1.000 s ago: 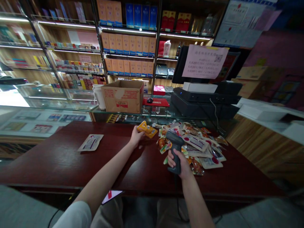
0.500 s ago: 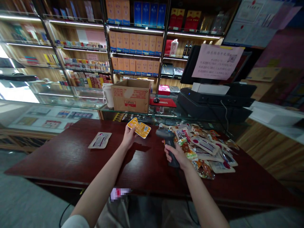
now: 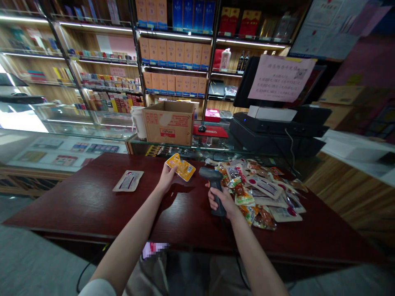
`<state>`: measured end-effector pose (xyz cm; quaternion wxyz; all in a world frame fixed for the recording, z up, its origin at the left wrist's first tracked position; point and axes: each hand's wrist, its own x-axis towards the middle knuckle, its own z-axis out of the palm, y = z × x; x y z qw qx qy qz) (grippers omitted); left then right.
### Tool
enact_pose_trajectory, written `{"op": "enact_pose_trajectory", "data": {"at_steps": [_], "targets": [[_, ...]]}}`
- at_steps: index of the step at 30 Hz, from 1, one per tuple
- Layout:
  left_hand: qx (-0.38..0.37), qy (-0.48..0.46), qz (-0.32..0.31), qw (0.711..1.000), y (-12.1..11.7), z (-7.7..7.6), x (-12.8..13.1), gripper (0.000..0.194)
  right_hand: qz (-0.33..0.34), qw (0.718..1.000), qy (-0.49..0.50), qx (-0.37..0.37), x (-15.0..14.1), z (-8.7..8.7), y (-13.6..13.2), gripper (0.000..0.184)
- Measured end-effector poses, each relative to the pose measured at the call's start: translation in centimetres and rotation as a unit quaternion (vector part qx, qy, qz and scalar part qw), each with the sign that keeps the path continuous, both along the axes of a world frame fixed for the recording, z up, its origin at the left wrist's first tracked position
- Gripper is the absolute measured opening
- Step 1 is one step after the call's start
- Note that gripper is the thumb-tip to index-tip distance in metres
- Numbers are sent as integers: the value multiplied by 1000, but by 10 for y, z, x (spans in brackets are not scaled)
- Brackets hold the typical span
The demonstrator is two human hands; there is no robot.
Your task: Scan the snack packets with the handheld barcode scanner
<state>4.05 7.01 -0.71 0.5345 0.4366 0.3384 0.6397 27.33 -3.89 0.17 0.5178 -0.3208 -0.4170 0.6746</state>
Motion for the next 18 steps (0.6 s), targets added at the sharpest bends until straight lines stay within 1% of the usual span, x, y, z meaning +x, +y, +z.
{"op": "enact_pose_trajectory", "data": {"at_steps": [2,7,11,13,15,16,17,18], "targets": [[-1,3,-3,1000,1,-2,0,50,-1,1000,1,1,0,0,-1,39],[6,33,27,999,4,-4,0,49,9,1000,-11,3,1,-1,-2,33],[7,19,10,1000,0,-1,1,53,12,1000,-13,-5,0,-1,-3,34],[3,26,10,1000,-1,1,1,52,8,1000,-6,-11,0,1,-3,36],[-9,65,33,997,0,3,-2,45,7,1000,4,-12,1,4,-5,38],[-18,106,55,993,1,5,-6,41,7,1000,9,-10,2,5,-5,39],[-28,164,82,983,2,7,-10,36,5,1000,14,-7,3,7,-6,39],[-40,237,112,964,3,9,-16,32,2,1000,19,-5,4,9,-6,38]]}}
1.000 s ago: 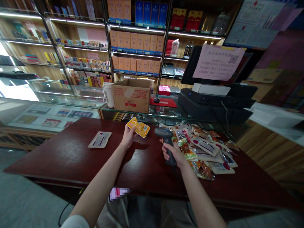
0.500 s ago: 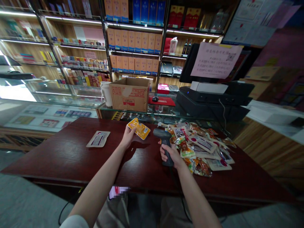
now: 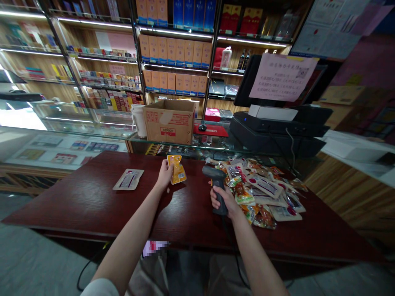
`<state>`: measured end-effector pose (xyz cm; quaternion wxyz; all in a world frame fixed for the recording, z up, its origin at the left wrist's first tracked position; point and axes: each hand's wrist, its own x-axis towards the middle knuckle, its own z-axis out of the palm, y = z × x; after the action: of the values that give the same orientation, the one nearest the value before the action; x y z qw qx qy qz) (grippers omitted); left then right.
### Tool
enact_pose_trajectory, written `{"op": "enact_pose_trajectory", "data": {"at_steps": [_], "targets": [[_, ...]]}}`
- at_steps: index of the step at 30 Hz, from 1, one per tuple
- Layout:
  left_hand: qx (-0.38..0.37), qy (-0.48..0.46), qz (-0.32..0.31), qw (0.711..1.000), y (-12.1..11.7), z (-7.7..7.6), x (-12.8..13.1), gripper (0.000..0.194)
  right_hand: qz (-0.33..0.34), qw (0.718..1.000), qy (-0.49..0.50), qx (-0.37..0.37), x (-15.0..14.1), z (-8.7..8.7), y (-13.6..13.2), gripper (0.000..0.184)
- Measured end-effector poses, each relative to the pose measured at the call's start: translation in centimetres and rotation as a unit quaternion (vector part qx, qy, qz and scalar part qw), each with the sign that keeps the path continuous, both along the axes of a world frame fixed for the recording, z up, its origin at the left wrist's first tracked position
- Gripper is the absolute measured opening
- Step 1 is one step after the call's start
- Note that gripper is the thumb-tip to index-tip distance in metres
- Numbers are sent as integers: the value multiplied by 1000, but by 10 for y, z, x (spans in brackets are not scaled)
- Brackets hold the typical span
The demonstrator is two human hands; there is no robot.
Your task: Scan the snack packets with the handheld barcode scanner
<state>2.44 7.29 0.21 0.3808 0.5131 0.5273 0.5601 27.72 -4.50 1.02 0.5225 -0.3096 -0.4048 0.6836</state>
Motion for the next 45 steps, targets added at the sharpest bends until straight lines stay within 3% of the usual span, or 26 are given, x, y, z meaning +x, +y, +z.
{"op": "enact_pose_trajectory", "data": {"at_steps": [2,6,9,11,13,17,23,27,29,32,35,37,39,41,45], "targets": [[-36,167,58,984,0,5,-14,31,-11,1000,7,2,3,2,0,36],[-110,393,134,903,-8,15,-36,45,-29,999,15,1,6,2,2,37],[-60,485,208,847,-17,17,-35,56,-32,999,14,2,6,1,3,37],[-7,527,186,829,-20,14,-27,58,-33,999,13,2,5,1,2,36],[18,567,120,815,-22,9,-19,53,-34,999,12,3,4,1,2,36],[-25,622,60,780,-19,-1,-22,41,-46,999,10,4,12,4,1,34],[-108,619,133,766,-12,-5,-48,49,-115,993,0,10,61,15,-5,34],[-57,614,171,769,-10,-5,-30,47,-172,984,-36,9,102,24,-16,42],[7,584,112,804,-11,-4,-5,48,-218,973,-71,17,121,28,-22,41],[92,493,-87,861,-17,3,47,49,-307,940,-148,26,147,33,-31,38],[139,413,-251,864,-28,7,103,53,-363,916,-166,28,162,31,-42,37],[136,378,-313,861,-33,6,134,59,-340,928,-150,18,162,26,-53,36],[141,376,-340,850,-34,4,156,74,-278,948,-155,-10,158,19,-64,35],[141,403,-337,839,-32,3,169,84,-282,941,-184,-19,158,12,-73,34],[133,450,-307,828,-37,9,182,89,-441,878,-183,19,193,12,-71,34]]}}
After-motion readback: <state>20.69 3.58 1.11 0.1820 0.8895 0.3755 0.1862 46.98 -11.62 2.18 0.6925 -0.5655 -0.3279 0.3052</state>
